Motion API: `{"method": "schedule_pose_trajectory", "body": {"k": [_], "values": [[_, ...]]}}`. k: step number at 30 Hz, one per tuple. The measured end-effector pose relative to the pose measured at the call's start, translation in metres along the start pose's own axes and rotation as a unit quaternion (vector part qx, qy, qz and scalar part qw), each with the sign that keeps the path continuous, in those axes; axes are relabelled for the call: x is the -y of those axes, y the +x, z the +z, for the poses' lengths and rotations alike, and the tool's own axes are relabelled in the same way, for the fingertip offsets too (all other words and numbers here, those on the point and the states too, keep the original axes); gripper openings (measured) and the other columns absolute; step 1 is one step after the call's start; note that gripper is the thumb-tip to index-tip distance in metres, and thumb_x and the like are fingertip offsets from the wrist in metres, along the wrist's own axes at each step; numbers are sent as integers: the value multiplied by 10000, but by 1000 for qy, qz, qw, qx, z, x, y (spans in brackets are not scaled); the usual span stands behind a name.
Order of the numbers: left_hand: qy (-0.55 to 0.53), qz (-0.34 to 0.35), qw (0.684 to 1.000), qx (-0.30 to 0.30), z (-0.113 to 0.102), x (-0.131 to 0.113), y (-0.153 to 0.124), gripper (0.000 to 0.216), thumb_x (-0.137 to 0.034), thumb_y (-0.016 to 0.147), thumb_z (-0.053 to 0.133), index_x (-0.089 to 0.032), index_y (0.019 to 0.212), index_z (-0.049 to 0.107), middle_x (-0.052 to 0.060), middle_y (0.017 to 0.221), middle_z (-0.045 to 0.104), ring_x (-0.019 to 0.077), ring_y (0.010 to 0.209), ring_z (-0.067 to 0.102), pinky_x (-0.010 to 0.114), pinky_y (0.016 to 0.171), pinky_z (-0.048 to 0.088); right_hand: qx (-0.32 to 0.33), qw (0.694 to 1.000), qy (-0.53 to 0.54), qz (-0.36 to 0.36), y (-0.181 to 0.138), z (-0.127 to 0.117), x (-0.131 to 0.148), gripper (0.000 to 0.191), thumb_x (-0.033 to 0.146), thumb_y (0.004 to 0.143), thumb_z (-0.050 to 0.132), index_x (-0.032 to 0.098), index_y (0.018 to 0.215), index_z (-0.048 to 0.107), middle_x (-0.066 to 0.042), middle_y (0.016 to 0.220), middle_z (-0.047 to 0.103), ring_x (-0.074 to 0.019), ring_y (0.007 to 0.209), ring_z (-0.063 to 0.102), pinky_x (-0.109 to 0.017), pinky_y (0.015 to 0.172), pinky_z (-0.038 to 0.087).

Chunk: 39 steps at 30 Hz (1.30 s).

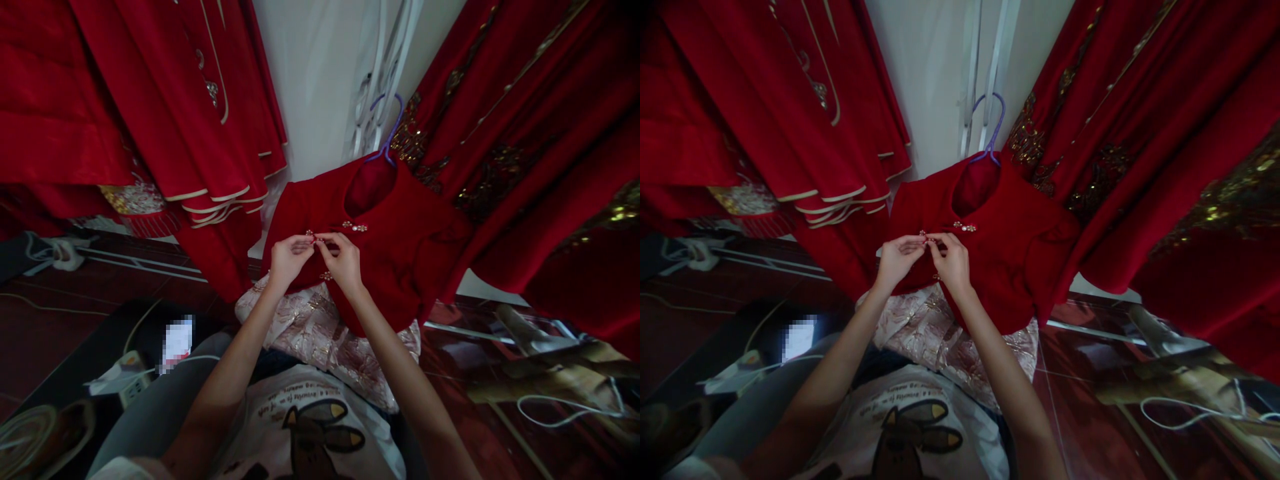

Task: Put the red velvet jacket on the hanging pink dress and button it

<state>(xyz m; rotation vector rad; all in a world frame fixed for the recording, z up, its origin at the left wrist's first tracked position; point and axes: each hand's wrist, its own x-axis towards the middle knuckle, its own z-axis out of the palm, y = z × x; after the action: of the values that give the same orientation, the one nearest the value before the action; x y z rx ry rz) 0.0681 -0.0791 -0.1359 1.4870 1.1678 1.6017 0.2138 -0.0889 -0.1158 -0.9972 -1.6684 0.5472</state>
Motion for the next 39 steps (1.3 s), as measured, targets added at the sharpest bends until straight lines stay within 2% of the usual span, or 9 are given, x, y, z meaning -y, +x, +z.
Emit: {"method": "schedule_pose_trajectory", "body": {"k": [5,7,10,13,18,21,24,30,39], "values": [[41,22,998,33,-4,1,6,178,-265,724,729,-147,856,724,74,847,760,175,748,725,338,786,598,-7,1000,5,-4,3,1,-5,202,301,913,543,190,1003,687,-69,1028,700,-158,902,675,-238,693,586],[58,44,993,88,-9,-2,10,157,-270,758,706,-161,871,700,62,856,748,168,778,721,305,756,592,-1,1000,16,13,2,-2,-6,208,324,916,541,197,1025,664,-68,1027,707,-164,911,687,-253,710,595],[91,65,978,175,-24,-6,14,246,-273,807,668,-203,1043,661,48,930,727,151,805,708,263,705,580,9,996,58,69,-8,-14,-7,281,397,934,511,204,1117,604,-72,1017,715,-173,870,714,-279,678,612],[124,53,970,201,-45,-6,12,303,-266,814,650,-225,1114,630,54,984,713,138,762,696,246,652,568,27,991,61,117,-28,-32,-7,321,454,932,503,198,1096,604,-85,1015,714,-176,785,721,-273,585,598],[147,-15,948,282,-69,5,-3,159,-267,744,699,-191,874,650,29,759,691,130,664,668,229,602,546,104,984,-85,115,-55,-45,-9,241,406,891,575,187,960,647,-48,800,692,-154,629,657,-278,591,540],[111,-52,941,315,-67,10,-8,221,-285,688,758,-188,822,613,5,680,672,134,611,663,238,577,546,120,972,-184,89,-60,-37,-12,219,364,823,663,191,956,641,-47,817,667,-168,686,639,-296,649,521],[99,-73,936,330,-59,9,-10,285,-247,612,810,-189,798,601,-9,642,668,141,582,670,232,542,543,118,967,-203,98,-61,-27,-15,175,315,800,685,191,900,614,-52,867,664,-172,747,640,-304,702,519],[140,-49,930,337,-52,10,-16,203,-192,628,790,-184,749,628,7,677,688,139,618,675,238,581,557,116,982,-62,137,-63,-13,-29,166,280,767,716,191,840,598,-17,765,679,-154,704,654,-274,693,529],[213,-23,929,301,-47,9,-27,226,-379,832,671,-155,857,669,28,756,718,126,681,671,212,637,516,130,969,127,167,-61,-7,-37,252,305,689,786,167,862,664,-48,818,721,-159,760,688,-288,766,560]]}}
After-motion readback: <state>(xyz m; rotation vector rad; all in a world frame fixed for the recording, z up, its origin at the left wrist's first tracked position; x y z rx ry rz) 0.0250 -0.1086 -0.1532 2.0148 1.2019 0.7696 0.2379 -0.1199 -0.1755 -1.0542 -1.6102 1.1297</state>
